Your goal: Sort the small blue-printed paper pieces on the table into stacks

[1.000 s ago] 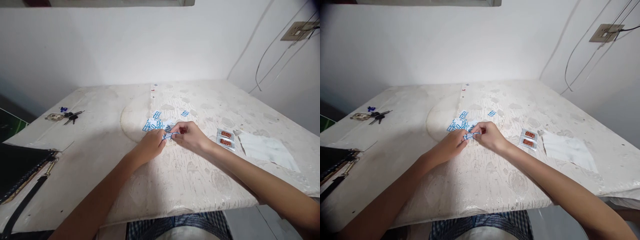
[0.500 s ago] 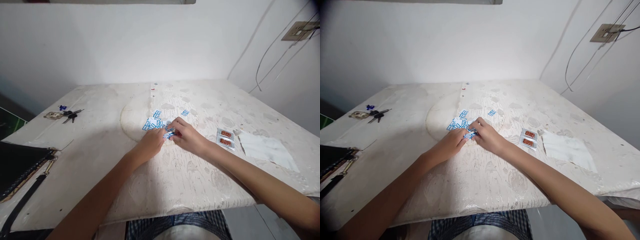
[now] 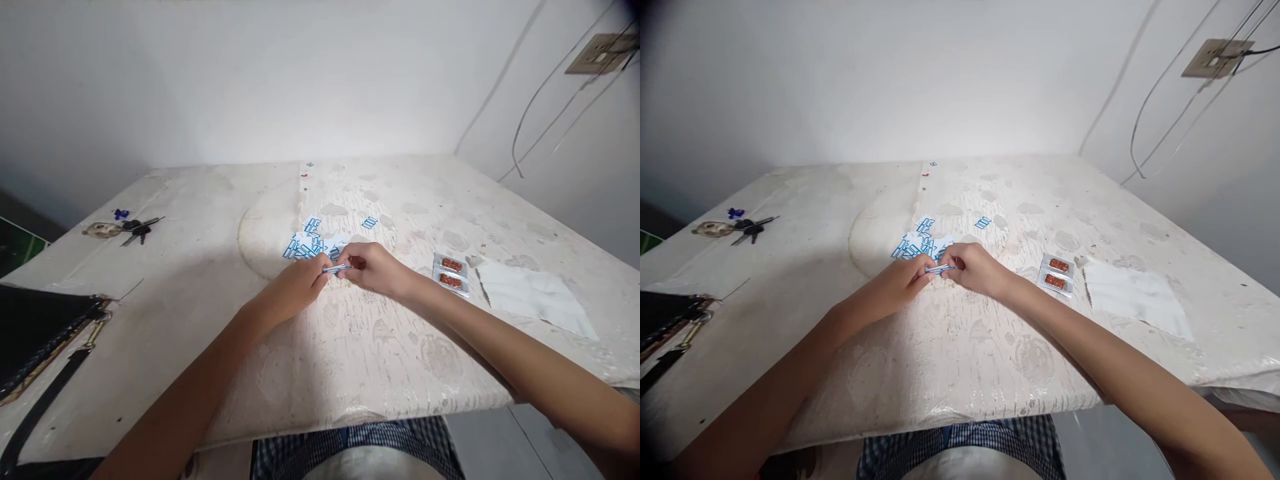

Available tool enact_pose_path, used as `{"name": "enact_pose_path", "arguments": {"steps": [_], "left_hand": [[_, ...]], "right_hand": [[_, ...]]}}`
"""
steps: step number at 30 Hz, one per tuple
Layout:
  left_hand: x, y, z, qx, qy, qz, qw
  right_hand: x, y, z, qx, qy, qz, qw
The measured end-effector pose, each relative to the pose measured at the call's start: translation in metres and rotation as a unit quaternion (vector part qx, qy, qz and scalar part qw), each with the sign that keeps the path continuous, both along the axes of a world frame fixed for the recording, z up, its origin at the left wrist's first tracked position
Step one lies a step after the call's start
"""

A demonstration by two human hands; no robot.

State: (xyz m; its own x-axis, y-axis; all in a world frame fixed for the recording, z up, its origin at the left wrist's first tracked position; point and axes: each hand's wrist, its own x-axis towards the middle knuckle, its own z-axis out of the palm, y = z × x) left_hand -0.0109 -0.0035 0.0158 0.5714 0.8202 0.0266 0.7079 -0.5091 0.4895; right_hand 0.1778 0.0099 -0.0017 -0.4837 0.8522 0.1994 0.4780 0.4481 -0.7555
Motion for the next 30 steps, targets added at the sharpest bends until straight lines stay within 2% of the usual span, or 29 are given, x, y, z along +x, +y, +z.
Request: {"name": "enact_pose_path", "arguments": {"steps": [5, 16, 30], "left_hand": [[0.0010, 0.0025, -0.0049, -0.002, -0.016, 0.014, 1.000], [0.0041, 0.0006, -0.0051, 0.030, 0.016, 0.015, 0.999], [0.0053, 0.0002, -0.0056, 0.030, 0.014, 0.033, 0.999]], "right_hand": [[-0.0006, 0.0007, -0.0005, -0.033, 0.029, -0.002, 0.999], [-0.0015, -0.0020, 0.0033, -0.014, -0.009, -0.003, 1.000], [-0.0010, -0.0043, 0.0088, -0.045, -0.005, 0.009, 0.999]]}}
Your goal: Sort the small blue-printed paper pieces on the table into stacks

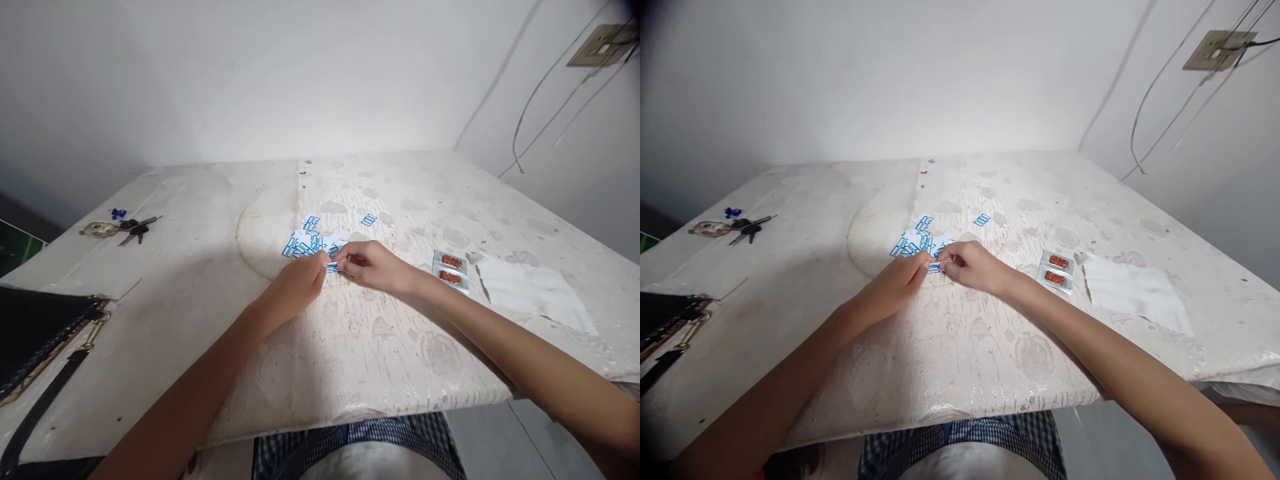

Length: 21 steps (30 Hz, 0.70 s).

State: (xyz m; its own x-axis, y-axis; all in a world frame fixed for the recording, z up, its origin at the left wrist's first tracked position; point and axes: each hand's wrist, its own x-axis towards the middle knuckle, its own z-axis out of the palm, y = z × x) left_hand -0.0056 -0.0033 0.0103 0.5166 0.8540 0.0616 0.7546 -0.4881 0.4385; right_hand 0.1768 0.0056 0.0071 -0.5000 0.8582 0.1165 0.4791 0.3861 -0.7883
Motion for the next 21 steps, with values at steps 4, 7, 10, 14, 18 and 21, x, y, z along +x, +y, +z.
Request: {"name": "enact_pose_path", "arguments": {"steps": [4, 7, 10, 14, 18, 21], "left_hand": [[0.0004, 0.0004, 0.0003, -0.004, -0.017, 0.003, 1.000], [0.0004, 0.0008, 0.0006, -0.011, -0.027, 0.006, 1.000], [0.0002, 0.0001, 0.0013, -0.018, -0.028, 0.004, 0.999], [0.0003, -0.0020, 0.0025, -0.028, -0.013, 0.001, 1.000], [0.0012, -0.0016, 0.0021, -0.002, -0.001, -0.010, 1.000], [0.0016, 0.0002, 0.0005, 0.005, 0.005, -0.015, 1.000]], "right_hand": [[0.0000, 0.0012, -0.0011, 0.001, -0.001, 0.006, 1.000], [-0.0002, 0.0017, -0.0018, -0.001, -0.002, 0.001, 1.000], [0.0001, 0.0020, -0.0025, -0.013, 0.006, -0.001, 1.000], [0.0012, 0.0022, -0.0030, -0.019, 0.012, 0.008, 1.000], [0.0021, 0.0015, 0.0001, -0.029, 0.012, 0.018, 0.999], [0.0027, 0.0009, 0.0043, -0.028, 0.003, 0.021, 0.999]]}}
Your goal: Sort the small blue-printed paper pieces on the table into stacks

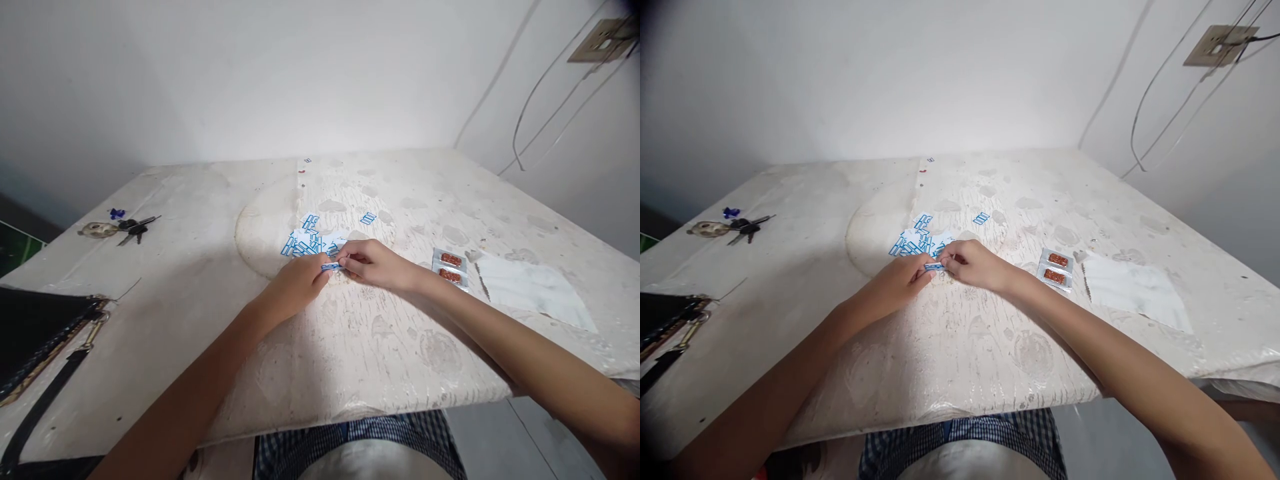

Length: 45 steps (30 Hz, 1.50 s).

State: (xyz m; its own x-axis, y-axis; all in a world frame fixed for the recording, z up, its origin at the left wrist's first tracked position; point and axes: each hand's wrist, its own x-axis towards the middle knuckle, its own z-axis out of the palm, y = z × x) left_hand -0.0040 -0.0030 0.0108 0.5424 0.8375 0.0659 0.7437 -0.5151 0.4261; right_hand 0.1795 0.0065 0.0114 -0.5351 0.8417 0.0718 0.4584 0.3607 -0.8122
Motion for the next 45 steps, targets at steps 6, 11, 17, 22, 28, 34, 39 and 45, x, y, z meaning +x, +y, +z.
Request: {"name": "enact_pose_path", "arguments": {"steps": [6, 11, 17, 22, 28, 34, 39, 45], "left_hand": [[0.000, 0.002, -0.003, 0.013, 0.007, -0.005, 1.000], [0.000, 0.003, -0.005, 0.022, 0.015, 0.004, 1.000], [-0.001, 0.004, -0.005, 0.010, 0.012, 0.009, 1.000], [-0.001, 0.004, -0.005, 0.020, 0.014, 0.006, 1.000], [0.000, 0.004, -0.004, 0.020, 0.023, 0.010, 0.999], [0.002, 0.001, -0.002, 0.033, 0.031, 0.001, 0.999], [0.004, 0.000, -0.002, 0.031, 0.038, -0.002, 0.999], [0.000, 0.001, 0.001, -0.001, 0.002, 0.004, 1.000]], "right_hand": [[0.002, 0.001, -0.001, 0.036, -0.016, 0.019, 0.999], [-0.001, 0.001, -0.004, 0.076, -0.043, 0.002, 0.996], [-0.002, -0.003, 0.000, 0.061, -0.037, -0.012, 0.997], [-0.002, -0.001, -0.003, 0.044, -0.022, -0.004, 0.999], [-0.001, 0.000, -0.003, 0.075, -0.045, 0.003, 0.996], [-0.003, -0.002, -0.002, 0.114, -0.064, 0.009, 0.991], [-0.004, -0.002, -0.008, 0.168, -0.082, 0.024, 0.982], [-0.007, -0.006, -0.011, 0.209, -0.138, 0.023, 0.968]]}}
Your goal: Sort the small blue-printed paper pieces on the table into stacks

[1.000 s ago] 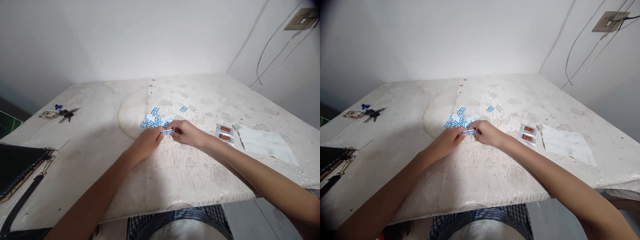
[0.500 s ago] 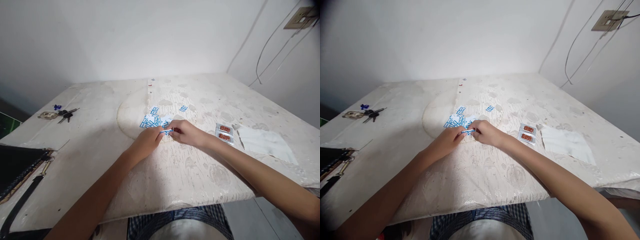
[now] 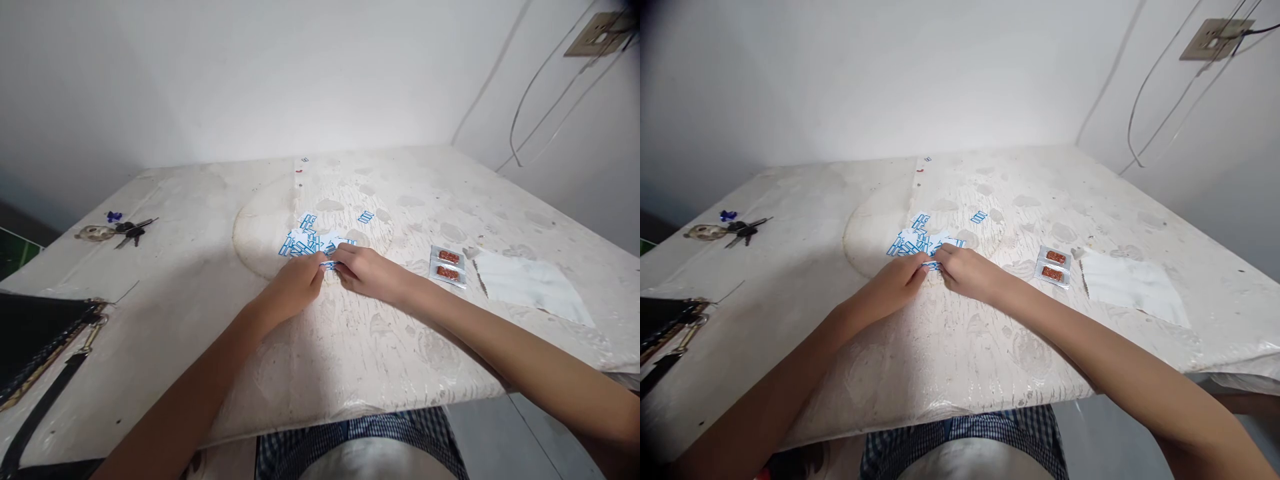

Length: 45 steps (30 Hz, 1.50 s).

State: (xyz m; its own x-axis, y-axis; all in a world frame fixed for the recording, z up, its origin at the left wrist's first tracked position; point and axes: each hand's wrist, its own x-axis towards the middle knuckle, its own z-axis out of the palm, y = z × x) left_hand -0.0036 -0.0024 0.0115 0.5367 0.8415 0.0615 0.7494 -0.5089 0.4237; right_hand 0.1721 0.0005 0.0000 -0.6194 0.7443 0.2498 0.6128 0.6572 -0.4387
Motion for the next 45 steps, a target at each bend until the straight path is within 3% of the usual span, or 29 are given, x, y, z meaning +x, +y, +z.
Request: {"name": "enact_pose_path", "arguments": {"steps": [6, 30, 34, 40, 45], "left_hand": [[-0.0083, 0.0015, 0.0058, -0.109, -0.057, 0.002, 0.992], [-0.0030, -0.0002, 0.0036, -0.056, -0.051, 0.005, 0.997], [-0.0041, -0.0023, 0.0057, -0.032, -0.010, 0.010, 0.999], [-0.0039, -0.0050, 0.0090, 0.051, 0.132, 0.023, 0.990], [-0.0027, -0.0040, 0.0087, 0.069, 0.183, 0.027, 0.980]], "right_hand": [[-0.0003, -0.0008, -0.0005, 0.008, -0.018, -0.006, 1.000], [-0.0001, 0.0006, -0.0006, -0.002, 0.000, -0.005, 1.000], [0.0000, 0.0010, -0.0011, 0.001, -0.003, -0.005, 1.000], [0.0000, 0.0022, -0.0039, 0.011, -0.008, -0.002, 1.000], [-0.0002, 0.0020, -0.0032, 0.010, -0.008, -0.006, 1.000]]}}
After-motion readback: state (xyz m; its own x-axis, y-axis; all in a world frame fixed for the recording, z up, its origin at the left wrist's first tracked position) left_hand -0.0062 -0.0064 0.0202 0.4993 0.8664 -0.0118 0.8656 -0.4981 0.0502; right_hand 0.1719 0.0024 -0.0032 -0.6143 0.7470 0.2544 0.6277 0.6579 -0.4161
